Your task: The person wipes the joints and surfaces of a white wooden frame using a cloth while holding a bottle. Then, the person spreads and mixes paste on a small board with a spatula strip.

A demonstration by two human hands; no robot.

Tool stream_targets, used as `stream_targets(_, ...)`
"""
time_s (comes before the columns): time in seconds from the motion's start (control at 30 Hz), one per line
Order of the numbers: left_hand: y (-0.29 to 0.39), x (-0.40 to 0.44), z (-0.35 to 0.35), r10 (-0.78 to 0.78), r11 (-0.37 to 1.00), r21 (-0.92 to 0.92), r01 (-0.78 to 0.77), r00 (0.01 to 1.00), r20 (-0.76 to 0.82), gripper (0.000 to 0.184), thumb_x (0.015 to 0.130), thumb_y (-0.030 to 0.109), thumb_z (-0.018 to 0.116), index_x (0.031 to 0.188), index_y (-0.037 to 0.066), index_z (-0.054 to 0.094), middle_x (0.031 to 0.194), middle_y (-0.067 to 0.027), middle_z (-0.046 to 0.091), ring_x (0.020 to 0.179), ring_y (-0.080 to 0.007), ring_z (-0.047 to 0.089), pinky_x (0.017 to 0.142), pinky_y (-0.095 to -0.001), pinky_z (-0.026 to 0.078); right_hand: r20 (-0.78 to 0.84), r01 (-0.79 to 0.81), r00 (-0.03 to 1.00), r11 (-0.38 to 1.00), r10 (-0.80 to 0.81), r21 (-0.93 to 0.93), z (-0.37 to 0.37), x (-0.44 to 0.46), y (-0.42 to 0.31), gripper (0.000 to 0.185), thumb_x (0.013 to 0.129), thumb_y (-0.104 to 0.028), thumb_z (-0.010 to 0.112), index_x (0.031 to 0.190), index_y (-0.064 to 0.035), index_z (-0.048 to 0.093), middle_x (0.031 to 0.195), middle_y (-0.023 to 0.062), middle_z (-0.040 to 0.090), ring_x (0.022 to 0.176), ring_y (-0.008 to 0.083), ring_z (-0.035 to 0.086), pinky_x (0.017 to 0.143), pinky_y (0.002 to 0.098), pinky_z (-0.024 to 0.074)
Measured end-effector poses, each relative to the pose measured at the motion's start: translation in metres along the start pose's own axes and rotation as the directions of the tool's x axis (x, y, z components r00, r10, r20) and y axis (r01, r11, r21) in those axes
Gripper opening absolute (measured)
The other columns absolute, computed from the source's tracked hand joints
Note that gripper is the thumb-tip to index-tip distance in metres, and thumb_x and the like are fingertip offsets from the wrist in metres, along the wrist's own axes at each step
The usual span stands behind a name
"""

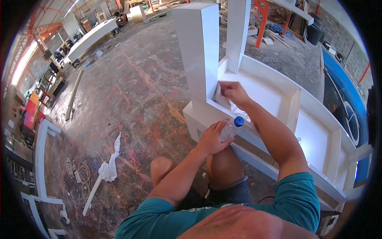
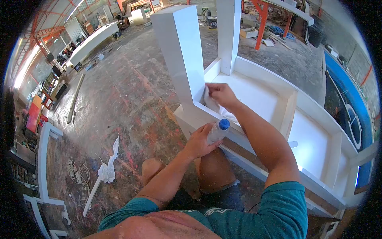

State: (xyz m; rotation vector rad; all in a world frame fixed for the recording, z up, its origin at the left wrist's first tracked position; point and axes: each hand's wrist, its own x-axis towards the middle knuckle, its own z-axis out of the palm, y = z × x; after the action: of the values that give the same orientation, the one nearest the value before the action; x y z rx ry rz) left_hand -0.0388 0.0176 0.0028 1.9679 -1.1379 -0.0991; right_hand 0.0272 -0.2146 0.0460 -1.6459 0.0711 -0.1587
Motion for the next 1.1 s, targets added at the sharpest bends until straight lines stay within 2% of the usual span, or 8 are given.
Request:
stream_targets(0.03, 0.000, 0.000, -0.001, 0.002, 1.000, 0.003, -0.002, 1.000, -0.001, 0.072, 0.087, 0.044, 0.078, 0.143, 0.007, 0.050, 0.135, -0.0264, 0.060, 0.125, -0.0466, 0.058, 0.106, -0.0521, 0.048, -0.014, 0.076, 0.997, 0.950, -0.075, 0.304, 0.009, -0.010, -0.027, 0.062, 0.081, 0.013, 0.045, 0.141, 0.0060, 0.059, 0.123, 0.0111, 0.070, 0.100, 0.0159, 0.064, 0.089, 0.0273, 0.0501)
stream_targets(0.13, 0.000, 0.000, -0.002, -0.006, 1.000, -0.011, 0.006, 1.000, 0.002, 0.073, 0.087, 0.043, 0.078, 0.143, 0.007, 0.049, 0.135, -0.0260, 0.060, 0.125, -0.0459, 0.058, 0.106, -0.0518, 0.048, -0.047, 0.057, 0.998, 0.875, -0.040, 0.480, 0.016, -0.017, -0.047, 0.067, 0.078, 0.016, 0.043, 0.145, 0.0095, 0.053, 0.128, 0.0128, 0.068, 0.099, 0.0141, 0.064, 0.086, 0.0265, 0.0499)
stream_targets(0.3, -0.005, 0.000, 0.003, 0.030, 1.000, -0.001, -0.030, 0.999, -0.013, 0.073, 0.087, 0.043, 0.078, 0.143, 0.007, 0.048, 0.135, -0.0246, 0.060, 0.126, -0.0446, 0.059, 0.106, -0.0508, 0.048, 0.111, -0.107, 0.990, 0.981, 0.090, 0.160, 0.002, -0.006, -0.011, 0.068, 0.078, 0.013, 0.042, 0.145, 0.0084, 0.054, 0.122, 0.0095, 0.070, 0.090, 0.0082, 0.061, 0.077, 0.0237, 0.0472)
stream_targets(0.43, -0.007, 0.000, 0.003, 0.045, 0.999, -0.002, -0.045, 0.999, -0.026, 0.073, 0.087, 0.043, 0.078, 0.142, 0.007, 0.049, 0.135, -0.0238, 0.060, 0.125, -0.0443, 0.059, 0.107, -0.0505, 0.048, -0.032, 0.044, 0.999, 0.869, -0.032, 0.493, 0.013, -0.014, -0.046, 0.067, 0.078, 0.009, 0.042, 0.143, 0.0086, 0.055, 0.121, 0.0110, 0.070, 0.099, 0.0157, 0.066, 0.088, 0.0269, 0.0509)
stream_targets(0.53, -0.004, 0.000, 0.002, 0.030, 1.000, -0.003, -0.031, 0.999, -0.025, 0.072, 0.087, 0.043, 0.079, 0.142, 0.007, 0.049, 0.135, -0.0235, 0.060, 0.125, -0.0440, 0.059, 0.107, -0.0502, 0.048, 0.072, -0.136, 0.988, 0.990, 0.133, 0.029, 0.001, -0.002, -0.018, 0.068, 0.076, 0.012, 0.040, 0.142, 0.0087, 0.056, 0.126, 0.0159, 0.070, 0.111, 0.0213, 0.068, 0.099, 0.0309, 0.0513)
stream_targets(0.73, -0.003, 0.000, -0.001, 0.017, 1.000, -0.003, -0.017, 1.000, -0.013, 0.072, 0.087, 0.042, 0.079, 0.142, 0.007, 0.049, 0.135, -0.0230, 0.060, 0.125, -0.0436, 0.059, 0.106, -0.0496, 0.048, -0.058, 0.081, 0.997, 0.868, -0.060, 0.491, 0.020, -0.016, -0.049, 0.060, 0.077, 0.011, 0.046, 0.136, 0.0105, 0.061, 0.115, 0.0093, 0.071, 0.093, 0.0123, 0.063, 0.083, 0.0231, 0.0486)
stream_targets(0.87, -0.003, 0.001, -0.001, 0.046, 0.999, -0.007, -0.046, 0.999, -0.017, 0.073, 0.087, 0.043, 0.078, 0.143, 0.007, 0.048, 0.135, -0.0236, 0.060, 0.124, -0.0439, 0.059, 0.106, -0.0497, 0.049, -0.016, -0.123, 0.992, 0.992, 0.123, -0.009, 0.009, -0.005, -0.025, 0.064, 0.078, 0.013, 0.043, 0.140, 0.0088, 0.058, 0.127, 0.0169, 0.069, 0.110, 0.0208, 0.068, 0.101, 0.0327, 0.0513)
stream_targets(1.1, -0.002, 0.000, -0.001, 0.032, 0.999, 0.001, -0.032, 0.999, -0.012, 0.073, 0.088, 0.043, 0.077, 0.145, 0.008, 0.047, 0.134, -0.0250, 0.060, 0.123, -0.0450, 0.060, 0.104, -0.0506, 0.050, -0.085, 0.112, 0.992, 0.947, -0.090, 0.301, 0.017, -0.010, -0.034, 0.060, 0.080, 0.011, 0.046, 0.138, 0.0086, 0.061, 0.119, 0.0096, 0.072, 0.101, 0.0135, 0.066, 0.089, 0.0245, 0.0495)
